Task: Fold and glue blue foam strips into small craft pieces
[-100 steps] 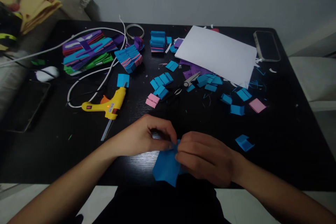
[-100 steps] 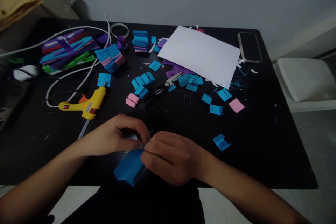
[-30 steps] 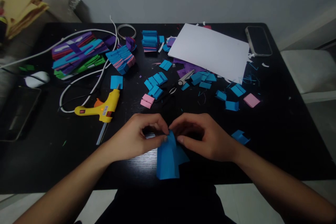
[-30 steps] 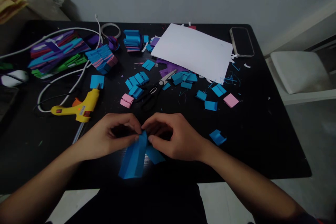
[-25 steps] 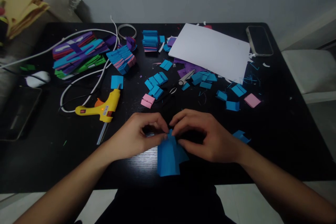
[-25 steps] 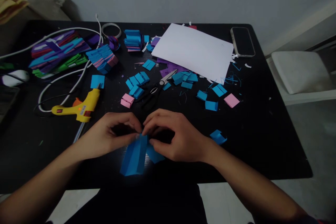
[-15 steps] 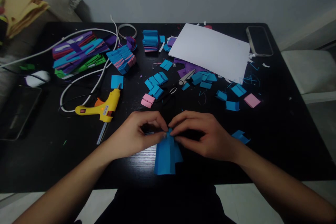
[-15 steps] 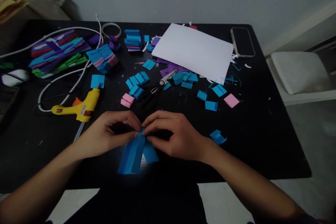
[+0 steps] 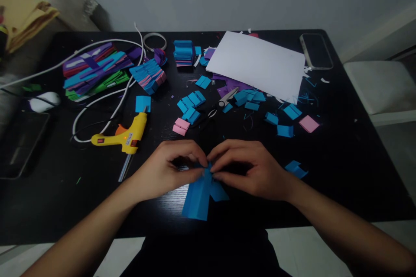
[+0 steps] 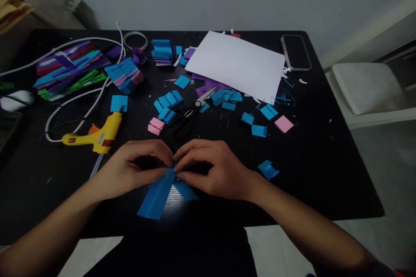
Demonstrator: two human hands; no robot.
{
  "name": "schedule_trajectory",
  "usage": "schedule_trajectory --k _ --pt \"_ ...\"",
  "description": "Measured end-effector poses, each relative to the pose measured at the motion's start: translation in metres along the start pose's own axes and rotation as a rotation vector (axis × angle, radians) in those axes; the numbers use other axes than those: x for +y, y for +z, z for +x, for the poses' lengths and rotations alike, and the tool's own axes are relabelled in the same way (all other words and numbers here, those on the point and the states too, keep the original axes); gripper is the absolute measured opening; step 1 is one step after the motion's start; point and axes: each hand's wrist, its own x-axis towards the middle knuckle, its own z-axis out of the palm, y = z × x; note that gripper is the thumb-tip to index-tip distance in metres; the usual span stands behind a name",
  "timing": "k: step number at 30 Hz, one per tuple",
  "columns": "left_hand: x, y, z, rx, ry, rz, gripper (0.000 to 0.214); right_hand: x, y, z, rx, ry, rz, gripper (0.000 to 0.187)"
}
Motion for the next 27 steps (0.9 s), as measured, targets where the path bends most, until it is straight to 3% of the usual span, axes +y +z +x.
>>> schedule_trajectory --k 6,12,18,22,27 --pt "0.0006 0.0032 -0.0009 0.029 -0.132 -0.060 0.003 -0.0016 -0.0006 -0.0012 -0.038 0.019 -0.006 0.015" --pt "0.0010 0.0046 -0.0011 0.035 -0.188 -0.152 0.008 -0.0013 -0.0003 -0.0019 -0.121 -0.036 -0.032 0.045" --pt "-0.0005 0.0061 -0.0017 0.034 -0.201 -0.195 0.013 0.0026 0.0007 -0.0025 -0.111 -0.046 -0.069 0.028" --pt "0.0012 0.0053 -0.0013 0.023 -0.203 -0.224 0.013 0.0012 -0.0012 -0.0004 -0.078 -0.008 -0.013 0.026" --pt "0.0035 0.0029 -0.0001 0.022 -0.212 -0.251 0.012 -0.0017 -0.0002 0.0010 -0.058 0.154 0.118 0.025"
